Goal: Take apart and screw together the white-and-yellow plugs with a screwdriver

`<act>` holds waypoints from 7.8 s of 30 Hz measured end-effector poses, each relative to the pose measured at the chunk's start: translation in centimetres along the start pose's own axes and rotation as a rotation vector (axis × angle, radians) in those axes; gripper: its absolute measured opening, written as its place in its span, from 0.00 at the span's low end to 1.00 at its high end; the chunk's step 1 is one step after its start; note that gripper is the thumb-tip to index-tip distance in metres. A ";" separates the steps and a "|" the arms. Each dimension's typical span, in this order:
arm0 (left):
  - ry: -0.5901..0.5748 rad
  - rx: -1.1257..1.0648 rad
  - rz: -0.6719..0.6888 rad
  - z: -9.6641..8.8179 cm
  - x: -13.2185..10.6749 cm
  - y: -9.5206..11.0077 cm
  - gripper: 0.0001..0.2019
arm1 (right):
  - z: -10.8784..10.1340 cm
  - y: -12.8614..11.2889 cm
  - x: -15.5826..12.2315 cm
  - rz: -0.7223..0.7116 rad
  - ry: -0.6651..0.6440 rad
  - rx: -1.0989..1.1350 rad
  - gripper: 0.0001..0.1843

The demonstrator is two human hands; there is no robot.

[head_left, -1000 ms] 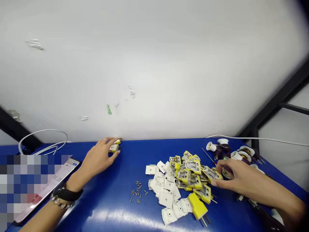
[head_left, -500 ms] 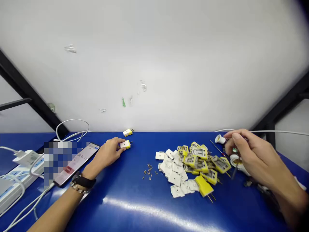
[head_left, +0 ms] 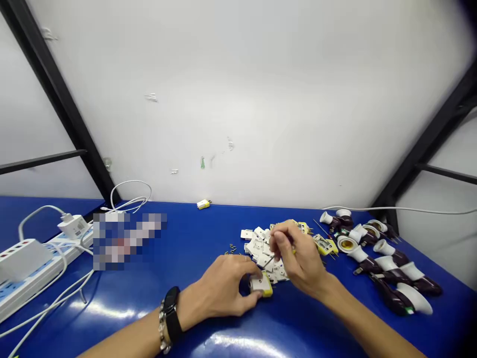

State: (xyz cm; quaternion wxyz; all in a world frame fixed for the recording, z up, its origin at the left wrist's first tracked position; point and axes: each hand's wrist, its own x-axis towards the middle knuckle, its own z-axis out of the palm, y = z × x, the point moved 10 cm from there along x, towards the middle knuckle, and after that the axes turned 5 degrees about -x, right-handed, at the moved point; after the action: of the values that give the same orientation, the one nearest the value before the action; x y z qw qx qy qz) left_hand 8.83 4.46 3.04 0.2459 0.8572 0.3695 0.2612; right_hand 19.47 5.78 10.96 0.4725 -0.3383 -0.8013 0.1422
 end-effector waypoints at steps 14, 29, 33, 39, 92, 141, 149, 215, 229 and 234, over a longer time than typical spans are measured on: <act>0.002 -0.010 0.137 1.2 -1.0 -0.6 0.11 | 2.9 -1.8 -2.5 -0.122 -0.068 -0.001 0.08; 0.033 -0.023 0.200 0.3 -1.1 0.1 0.12 | 3.4 -2.5 -2.4 -0.178 -0.114 -0.053 0.10; 0.102 -0.141 0.177 -0.1 -1.1 -0.1 0.05 | 4.1 -1.9 -2.4 -0.122 -0.172 -0.002 0.09; 0.082 -0.140 0.135 0.4 -1.0 -0.4 0.08 | 2.9 -0.4 -2.5 -0.001 -0.044 0.098 0.08; 0.211 -0.316 0.078 -0.2 -0.6 -1.2 0.08 | 4.6 -0.7 -2.3 0.084 -0.249 0.254 0.16; 0.028 -0.134 -0.231 -3.0 -0.7 -7.3 0.21 | 1.1 1.8 -1.5 0.187 -0.004 0.318 0.16; 0.049 -0.008 -0.329 -3.4 -0.8 -8.5 0.26 | 2.0 1.0 -1.4 0.122 -0.139 0.113 0.15; 0.222 0.095 0.000 -3.5 -2.6 -2.1 0.10 | -2.4 1.5 -0.2 0.238 -0.028 0.311 0.14; 0.127 -0.006 -0.027 0.3 -3.6 -1.9 0.16 | 3.4 -0.9 -2.1 0.042 -0.218 0.089 0.07; 0.135 0.000 -0.016 0.2 -3.7 -1.9 0.15 | 3.5 -0.8 -2.0 0.036 -0.221 0.069 0.07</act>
State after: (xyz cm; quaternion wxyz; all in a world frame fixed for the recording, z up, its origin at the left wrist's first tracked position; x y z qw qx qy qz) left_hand 5.84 2.77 0.77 0.2225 0.8346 0.3920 0.3165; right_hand 16.79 4.16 8.27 0.3901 -0.3185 -0.8369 0.2145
